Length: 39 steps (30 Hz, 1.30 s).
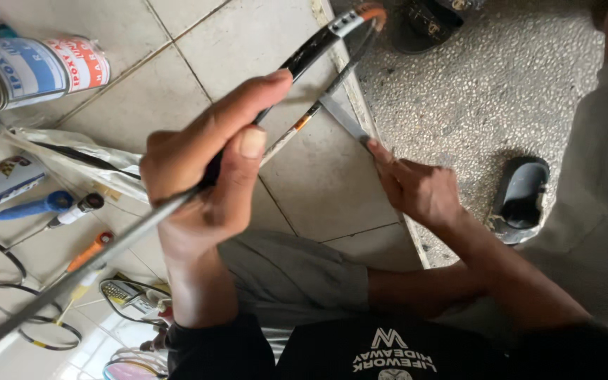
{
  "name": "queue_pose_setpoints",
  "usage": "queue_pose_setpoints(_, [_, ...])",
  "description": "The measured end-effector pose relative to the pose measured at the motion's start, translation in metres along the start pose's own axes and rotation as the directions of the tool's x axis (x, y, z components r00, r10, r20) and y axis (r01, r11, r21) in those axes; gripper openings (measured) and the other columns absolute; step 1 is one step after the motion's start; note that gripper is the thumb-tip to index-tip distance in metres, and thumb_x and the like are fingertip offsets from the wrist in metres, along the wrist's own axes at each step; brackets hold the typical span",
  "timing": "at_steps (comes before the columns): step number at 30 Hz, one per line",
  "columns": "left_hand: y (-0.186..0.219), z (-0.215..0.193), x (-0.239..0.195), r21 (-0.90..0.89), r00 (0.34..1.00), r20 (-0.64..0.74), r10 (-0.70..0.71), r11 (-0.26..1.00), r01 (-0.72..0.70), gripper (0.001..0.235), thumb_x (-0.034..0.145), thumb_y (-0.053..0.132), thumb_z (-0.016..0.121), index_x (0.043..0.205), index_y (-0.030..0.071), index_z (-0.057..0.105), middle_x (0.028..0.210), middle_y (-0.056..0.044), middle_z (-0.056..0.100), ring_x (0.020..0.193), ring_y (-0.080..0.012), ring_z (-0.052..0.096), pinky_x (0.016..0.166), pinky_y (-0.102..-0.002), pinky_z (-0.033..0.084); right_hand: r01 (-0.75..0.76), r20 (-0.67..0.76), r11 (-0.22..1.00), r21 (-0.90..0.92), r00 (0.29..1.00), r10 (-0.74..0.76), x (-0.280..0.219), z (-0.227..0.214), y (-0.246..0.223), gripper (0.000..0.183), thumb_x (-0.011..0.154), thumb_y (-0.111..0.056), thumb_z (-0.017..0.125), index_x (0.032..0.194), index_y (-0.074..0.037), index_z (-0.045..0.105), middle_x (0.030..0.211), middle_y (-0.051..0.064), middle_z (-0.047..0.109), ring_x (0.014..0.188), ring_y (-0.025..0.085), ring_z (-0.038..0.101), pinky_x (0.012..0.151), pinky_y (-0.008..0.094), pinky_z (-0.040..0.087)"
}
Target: The person sits on the floor and uses a small metal file to scrape and smooth the surface of a badminton racket frame. They rotate the racket to work on different sections of the frame, focusing on removing material or smoothing edges.
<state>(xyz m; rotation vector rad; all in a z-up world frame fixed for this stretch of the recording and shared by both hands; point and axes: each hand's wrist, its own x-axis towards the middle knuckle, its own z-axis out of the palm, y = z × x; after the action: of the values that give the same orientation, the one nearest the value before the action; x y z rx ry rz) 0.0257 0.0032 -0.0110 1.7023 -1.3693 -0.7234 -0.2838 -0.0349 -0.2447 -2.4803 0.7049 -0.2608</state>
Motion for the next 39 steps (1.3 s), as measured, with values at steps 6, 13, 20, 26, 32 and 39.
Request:
queue_pose_setpoints(6, [0.003,-0.003,0.004,0.079,0.998,0.058,0.003,0.997,-0.007,0.038,0.121,0.029,0.046,0.148,0.008,0.061,0.081,-0.001,0.075,0.052,-0.0044,0.046,0.051,-0.027,0.036,0.041,-0.055,0.999,-0.017,0.998,-0.042,0.070,-0.003,0.000,0.059,0.117,-0.003,0.059,0.171,-0.020,0.041,0.062,-0.009,0.054,0.044,0.005,0.031,0.040,0.026,0.021])
queue_pose_setpoints(13, [0.002,-0.002,0.001,-0.044,1.000,-0.007,0.009,0.999,-0.010,0.030,0.119,0.013,0.052,0.147,0.004,0.060,0.087,-0.004,0.079,0.052,-0.0039,0.047,0.051,-0.025,0.036,0.053,0.038,0.997,-0.062,0.998,-0.051,0.047,-0.001,0.003,0.048,0.126,-0.015,0.042,0.172,-0.022,0.036,0.057,-0.013,0.037,0.039,0.005,0.030,0.033,0.027,0.023])
queue_pose_setpoints(20, [0.007,-0.002,0.004,0.027,0.998,-0.017,-0.068,0.997,0.069,0.031,0.117,0.014,0.050,0.142,0.002,0.064,0.131,-0.014,0.082,0.056,-0.0059,0.049,0.055,-0.025,0.037,0.010,0.057,0.998,0.055,0.998,-0.013,0.032,-0.017,-0.012,0.052,0.116,-0.007,0.053,0.166,-0.019,0.048,0.053,-0.009,0.048,0.039,0.005,0.034,0.034,0.028,0.025])
queue_pose_setpoints(26, [0.021,-0.001,0.010,0.008,0.998,0.036,-0.054,0.999,0.054,0.031,0.116,0.010,0.050,0.141,-0.001,0.064,0.135,-0.016,0.079,0.066,-0.0089,0.061,0.064,-0.024,0.046,-0.018,0.043,0.999,-0.033,0.999,0.019,0.060,-0.016,-0.014,0.051,0.119,-0.015,0.055,0.168,-0.025,0.049,0.055,-0.008,0.050,0.039,0.007,0.033,0.037,0.029,0.024])
queue_pose_setpoints(32, [0.011,0.003,0.002,-0.037,0.999,0.042,0.020,0.999,-0.019,0.031,0.119,0.019,0.051,0.145,0.005,0.061,0.135,-0.015,0.081,0.059,-0.0052,0.062,0.055,-0.022,0.049,-0.027,0.091,0.998,0.049,0.996,0.023,0.045,-0.010,-0.013,0.054,0.116,-0.011,0.050,0.169,-0.025,0.044,0.054,-0.007,0.049,0.039,0.007,0.032,0.035,0.030,0.027])
queue_pose_setpoints(39, [0.000,0.005,0.002,-0.049,1.000,0.015,0.028,0.998,-0.027,0.028,0.120,0.016,0.053,0.146,0.007,0.061,0.138,-0.014,0.081,0.054,-0.0031,0.056,0.051,-0.021,0.044,-0.044,0.076,0.999,-0.010,0.996,0.045,0.013,-0.019,-0.014,0.066,0.110,-0.008,0.058,0.170,-0.030,0.041,0.063,-0.009,0.057,0.046,0.008,0.041,0.041,0.033,0.028])
